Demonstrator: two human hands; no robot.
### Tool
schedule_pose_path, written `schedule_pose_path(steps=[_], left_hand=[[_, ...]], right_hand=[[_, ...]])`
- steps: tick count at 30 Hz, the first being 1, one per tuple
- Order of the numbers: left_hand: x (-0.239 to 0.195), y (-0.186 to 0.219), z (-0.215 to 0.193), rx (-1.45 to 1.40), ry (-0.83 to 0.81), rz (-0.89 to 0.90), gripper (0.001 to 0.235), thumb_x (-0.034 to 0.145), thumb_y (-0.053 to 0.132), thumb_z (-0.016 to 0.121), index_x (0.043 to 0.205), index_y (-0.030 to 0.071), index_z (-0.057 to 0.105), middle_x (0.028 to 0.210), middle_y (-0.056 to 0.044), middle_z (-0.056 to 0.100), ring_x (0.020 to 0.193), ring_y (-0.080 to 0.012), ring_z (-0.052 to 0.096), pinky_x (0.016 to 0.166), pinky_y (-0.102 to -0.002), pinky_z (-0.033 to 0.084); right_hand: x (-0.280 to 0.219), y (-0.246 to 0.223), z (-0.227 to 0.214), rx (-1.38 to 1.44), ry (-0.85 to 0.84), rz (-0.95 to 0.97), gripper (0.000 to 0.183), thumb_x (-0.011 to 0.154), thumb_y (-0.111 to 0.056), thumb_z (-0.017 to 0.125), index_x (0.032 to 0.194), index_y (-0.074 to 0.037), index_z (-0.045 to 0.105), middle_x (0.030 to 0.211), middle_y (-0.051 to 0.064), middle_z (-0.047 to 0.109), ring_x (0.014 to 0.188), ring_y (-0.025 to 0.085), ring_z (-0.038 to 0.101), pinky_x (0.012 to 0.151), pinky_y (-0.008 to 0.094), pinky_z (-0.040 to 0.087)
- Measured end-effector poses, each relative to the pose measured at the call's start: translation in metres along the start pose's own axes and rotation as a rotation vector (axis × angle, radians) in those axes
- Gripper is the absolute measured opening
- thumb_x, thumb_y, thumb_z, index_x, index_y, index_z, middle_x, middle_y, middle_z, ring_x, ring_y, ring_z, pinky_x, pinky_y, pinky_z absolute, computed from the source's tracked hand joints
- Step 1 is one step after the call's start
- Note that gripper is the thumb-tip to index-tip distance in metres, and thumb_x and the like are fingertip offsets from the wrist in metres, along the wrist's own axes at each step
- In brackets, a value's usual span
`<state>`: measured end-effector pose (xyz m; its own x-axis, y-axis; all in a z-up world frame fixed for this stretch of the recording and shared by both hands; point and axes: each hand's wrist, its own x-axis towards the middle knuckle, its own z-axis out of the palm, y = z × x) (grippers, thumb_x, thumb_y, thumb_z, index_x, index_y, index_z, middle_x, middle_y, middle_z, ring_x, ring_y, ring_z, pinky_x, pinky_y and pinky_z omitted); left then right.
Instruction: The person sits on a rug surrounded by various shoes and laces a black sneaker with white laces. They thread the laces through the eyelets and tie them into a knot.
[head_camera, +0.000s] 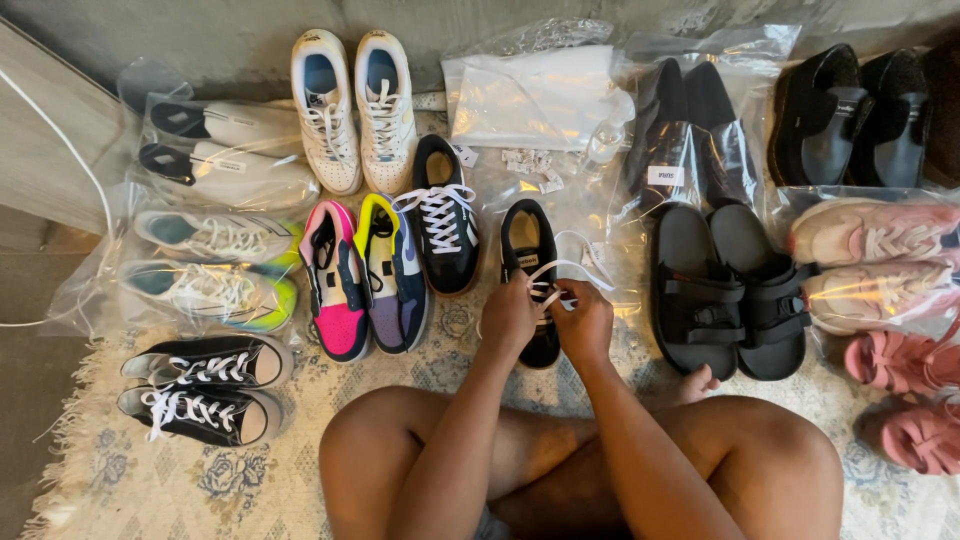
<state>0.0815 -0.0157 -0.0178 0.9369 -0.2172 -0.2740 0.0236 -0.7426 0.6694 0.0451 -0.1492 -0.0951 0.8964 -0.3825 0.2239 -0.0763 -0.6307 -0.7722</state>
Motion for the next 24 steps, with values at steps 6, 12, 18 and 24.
schedule_pose_path(steps=[6, 12, 18, 24], left_hand=[[0.000, -0.010, -0.002, -0.031, 0.028, 0.025, 0.023, 0.109, 0.014, 0.046, 0.113, -0.004, 0.059, 0.080, -0.023, 0.068, 0.071, -0.0375, 0.073, 0.055, -0.045, 0.061], [0.001, -0.027, 0.006, -0.049, 0.078, 0.028, 0.025, 0.111, 0.013, 0.043, 0.111, -0.005, 0.060, 0.076, -0.021, 0.067, 0.068, -0.0351, 0.072, 0.054, -0.041, 0.060], [-0.002, -0.029, 0.005, -0.030, 0.106, 0.014, 0.027, 0.112, 0.017, 0.041, 0.109, -0.001, 0.061, 0.077, -0.019, 0.069, 0.069, -0.0327, 0.073, 0.056, -0.040, 0.060], [0.001, -0.035, -0.005, 0.014, 0.151, 0.033, 0.024, 0.110, 0.012, 0.043, 0.109, -0.001, 0.063, 0.079, -0.019, 0.070, 0.067, -0.0320, 0.073, 0.056, -0.039, 0.060]], right_hand=[[0.000, 0.003, 0.001, 0.011, -0.010, 0.021, 0.016, 0.088, -0.018, 0.081, 0.099, -0.008, 0.078, 0.085, 0.010, 0.074, 0.081, 0.028, 0.075, 0.072, 0.036, 0.062], [-0.001, -0.005, -0.003, 0.016, -0.006, -0.004, 0.015, 0.089, -0.018, 0.080, 0.099, -0.007, 0.077, 0.085, 0.010, 0.075, 0.080, 0.028, 0.075, 0.071, 0.035, 0.062], [-0.002, -0.019, -0.010, 0.029, -0.035, 0.004, 0.018, 0.091, -0.013, 0.076, 0.105, -0.002, 0.075, 0.088, 0.014, 0.075, 0.083, 0.030, 0.075, 0.073, 0.039, 0.063], [-0.002, -0.016, -0.008, 0.006, -0.078, 0.035, 0.024, 0.089, -0.012, 0.074, 0.111, -0.002, 0.075, 0.093, 0.014, 0.076, 0.085, 0.031, 0.075, 0.074, 0.039, 0.063]])
